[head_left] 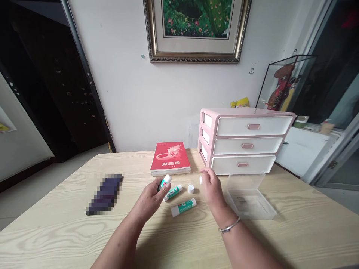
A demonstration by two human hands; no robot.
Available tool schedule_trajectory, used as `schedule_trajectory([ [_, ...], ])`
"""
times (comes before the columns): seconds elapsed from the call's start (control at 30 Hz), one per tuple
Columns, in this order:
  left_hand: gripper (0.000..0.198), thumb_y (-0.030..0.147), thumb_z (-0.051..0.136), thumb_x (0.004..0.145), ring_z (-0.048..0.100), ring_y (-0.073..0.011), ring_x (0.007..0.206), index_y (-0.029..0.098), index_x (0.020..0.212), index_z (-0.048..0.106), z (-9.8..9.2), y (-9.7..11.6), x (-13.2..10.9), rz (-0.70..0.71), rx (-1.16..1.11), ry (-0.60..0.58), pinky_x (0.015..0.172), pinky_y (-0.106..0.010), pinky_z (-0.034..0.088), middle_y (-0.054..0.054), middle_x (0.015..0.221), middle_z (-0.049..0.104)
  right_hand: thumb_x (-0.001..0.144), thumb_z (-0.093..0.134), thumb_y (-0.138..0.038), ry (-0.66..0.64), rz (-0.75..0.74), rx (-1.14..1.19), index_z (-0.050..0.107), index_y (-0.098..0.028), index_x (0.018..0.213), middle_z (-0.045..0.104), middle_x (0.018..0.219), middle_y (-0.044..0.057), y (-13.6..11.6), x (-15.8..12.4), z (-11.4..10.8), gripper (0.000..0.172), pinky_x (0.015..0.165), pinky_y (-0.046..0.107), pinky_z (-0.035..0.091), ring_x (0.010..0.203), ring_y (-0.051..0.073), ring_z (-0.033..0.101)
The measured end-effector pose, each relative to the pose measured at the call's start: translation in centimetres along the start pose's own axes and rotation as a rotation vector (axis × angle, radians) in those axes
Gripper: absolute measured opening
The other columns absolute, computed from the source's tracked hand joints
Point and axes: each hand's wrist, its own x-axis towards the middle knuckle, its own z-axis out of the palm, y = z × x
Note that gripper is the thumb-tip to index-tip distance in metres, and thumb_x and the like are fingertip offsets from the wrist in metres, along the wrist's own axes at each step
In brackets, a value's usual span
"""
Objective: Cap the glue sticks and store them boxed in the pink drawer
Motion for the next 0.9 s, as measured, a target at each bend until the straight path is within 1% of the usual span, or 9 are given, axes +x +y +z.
schedule_trajectory([
  [0.03,0.046,0.057,0.045,0.09,0.051,-0.0146,0.067,0.019,0.11,0.059,-0.1,-0.4,0.5,0.037,0.064,0.056,0.06,-0.023,0.04,0.0,0.077,0.057,0.087,0.04,-0.038,-0.01,-0.01,-0.054,0.06,-0.02,0.089,0.055,0.062,-0.002,0.2,0.0,0.2,0.028,0.06,0.028,0.038,0.06,0.018,0.051],
  [0.1,0.046,0.052,0.042,0.092,0.058,-0.0203,0.083,0.019,0.12,0.057,-0.2,-1.7,1.6,0.081,0.167,0.117,0.074,-0.029,0.046,-0.004,0.091,0.064,0.09,0.038,-0.042,-0.022,-0.013,-0.141,0.06,-0.021,0.096,0.063,0.073,0.002,0.6,-0.2,0.7,0.031,0.065,0.029,0.039,0.069,0.02,0.057],
  [0.17,0.046,0.045,0.043,0.092,0.059,-0.0246,0.102,0.017,0.127,0.055,0.0,-3.4,2.9,0.115,0.259,0.17,0.089,-0.034,0.045,-0.009,0.11,0.065,0.092,0.036,-0.044,-0.024,0.019,-0.203,0.058,-0.022,0.098,0.066,0.08,0.004,0.8,-0.3,0.9,0.032,0.068,0.03,0.04,0.075,0.021,0.06],
  [0.23,0.046,0.038,0.041,0.093,0.057,-0.0258,0.109,0.016,0.132,0.052,0.2,-4.9,4.0,0.104,0.347,0.197,0.094,-0.035,0.043,-0.012,0.12,0.062,0.093,0.034,-0.045,-0.04,0.064,-0.264,0.057,-0.022,0.099,0.068,0.083,0.005,0.9,-0.1,0.8,0.033,0.068,0.03,0.04,0.079,0.022,0.061],
  [0.4,0.049,0.026,0.041,0.092,0.053,-0.0267,0.12,0.016,0.139,0.049,1.2,-7.1,5.8,0.077,0.535,0.15,0.102,-0.037,0.04,-0.013,0.132,0.059,0.093,0.037,-0.045,-0.14,0.12,-0.423,0.055,-0.022,0.105,0.07,0.086,0.006,1.4,0.5,0.2,0.031,0.07,0.03,0.039,0.084,0.024,0.063],
  [0.53,0.048,0.023,0.042,0.091,0.049,-0.0283,0.126,0.014,0.137,0.053,1.8,-7.8,6.4,0.09,0.588,0.12,0.108,-0.039,0.036,-0.013,0.136,0.058,0.09,0.045,-0.04,-0.246,0.15,-0.572,0.057,-0.021,0.104,0.07,0.092,0.007,1.9,0.6,0.1,0.027,0.069,0.03,0.039,0.087,0.024,0.064],
  [0.63,0.047,0.025,0.04,0.093,0.049,-0.0268,0.128,0.015,0.138,0.052,2.0,-7.9,6.6,0.103,0.58,0.114,0.109,-0.038,0.036,-0.012,0.137,0.058,0.088,0.048,-0.034,-0.32,0.116,-0.64,0.06,-0.02,0.1,0.07,0.093,0.009,2.5,0.4,0.1,0.022,0.068,0.029,0.039,0.087,0.024,0.064],
  [0.8,0.046,0.032,0.037,0.096,0.049,-0.0254,0.13,0.014,0.135,0.055,1.9,-7.3,6.1,0.152,0.453,0.124,0.11,-0.04,0.037,-0.014,0.138,0.056,0.083,0.052,-0.023,-0.371,0.043,-0.66,0.064,-0.019,0.1,0.07,0.095,0.011,3.7,0.0,0.3,0.021,0.067,0.028,0.04,0.085,0.023,0.065],
  [0.9,0.049,0.041,0.048,0.092,0.052,-0.0271,0.126,0.016,0.133,0.057,1.4,-6.6,5.2,0.197,0.38,0.105,0.108,-0.041,0.04,-0.014,0.135,0.058,0.08,0.053,-0.02,-0.405,0.034,-0.626,0.066,-0.019,0.098,0.07,0.096,0.01,4.3,-0.2,0.6,0.022,0.067,0.027,0.04,0.084,0.021,0.064],
])
